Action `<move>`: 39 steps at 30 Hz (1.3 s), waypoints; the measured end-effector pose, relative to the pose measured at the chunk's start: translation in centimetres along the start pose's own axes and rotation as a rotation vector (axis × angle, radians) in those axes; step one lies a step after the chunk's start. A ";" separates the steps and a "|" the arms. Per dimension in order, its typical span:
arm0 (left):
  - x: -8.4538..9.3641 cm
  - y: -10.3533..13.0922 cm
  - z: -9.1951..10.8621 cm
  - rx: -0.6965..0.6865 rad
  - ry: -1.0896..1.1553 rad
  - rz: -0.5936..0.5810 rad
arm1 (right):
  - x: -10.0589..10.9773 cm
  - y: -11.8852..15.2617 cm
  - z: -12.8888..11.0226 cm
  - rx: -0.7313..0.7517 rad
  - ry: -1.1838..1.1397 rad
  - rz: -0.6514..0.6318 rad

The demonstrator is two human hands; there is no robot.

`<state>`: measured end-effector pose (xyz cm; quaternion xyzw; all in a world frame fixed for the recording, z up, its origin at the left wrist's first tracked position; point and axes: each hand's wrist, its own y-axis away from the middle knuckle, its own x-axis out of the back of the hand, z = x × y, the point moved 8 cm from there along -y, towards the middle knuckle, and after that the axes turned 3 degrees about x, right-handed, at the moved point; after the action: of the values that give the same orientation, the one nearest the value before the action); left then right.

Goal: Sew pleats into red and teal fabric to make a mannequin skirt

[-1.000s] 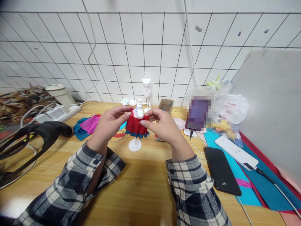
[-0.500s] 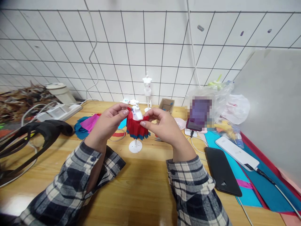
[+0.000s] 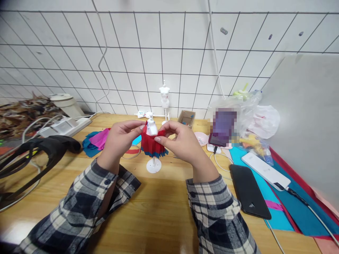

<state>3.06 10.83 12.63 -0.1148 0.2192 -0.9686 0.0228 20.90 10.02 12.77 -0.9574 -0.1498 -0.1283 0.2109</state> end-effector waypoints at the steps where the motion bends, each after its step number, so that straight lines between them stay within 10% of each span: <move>1: -0.1 0.0 -0.2 0.025 0.037 -0.045 | 0.0 0.0 -0.1 0.002 0.000 0.001; 9: -1.1 0.6 1.2 0.001 -0.035 -0.305 | 0.0 0.0 -0.6 0.029 0.042 0.013; 23: -1.4 0.6 0.2 0.081 0.097 -0.346 | -0.6 0.4 -0.2 0.017 -0.168 -0.186; 39: -1.8 0.9 0.3 -0.007 0.232 -0.422 | -0.3 0.4 0.2 -0.057 -0.225 -0.134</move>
<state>4.84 10.08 12.14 -0.0459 0.1948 -0.9579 -0.2058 20.80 9.70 12.32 -0.9592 -0.2323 -0.0379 0.1565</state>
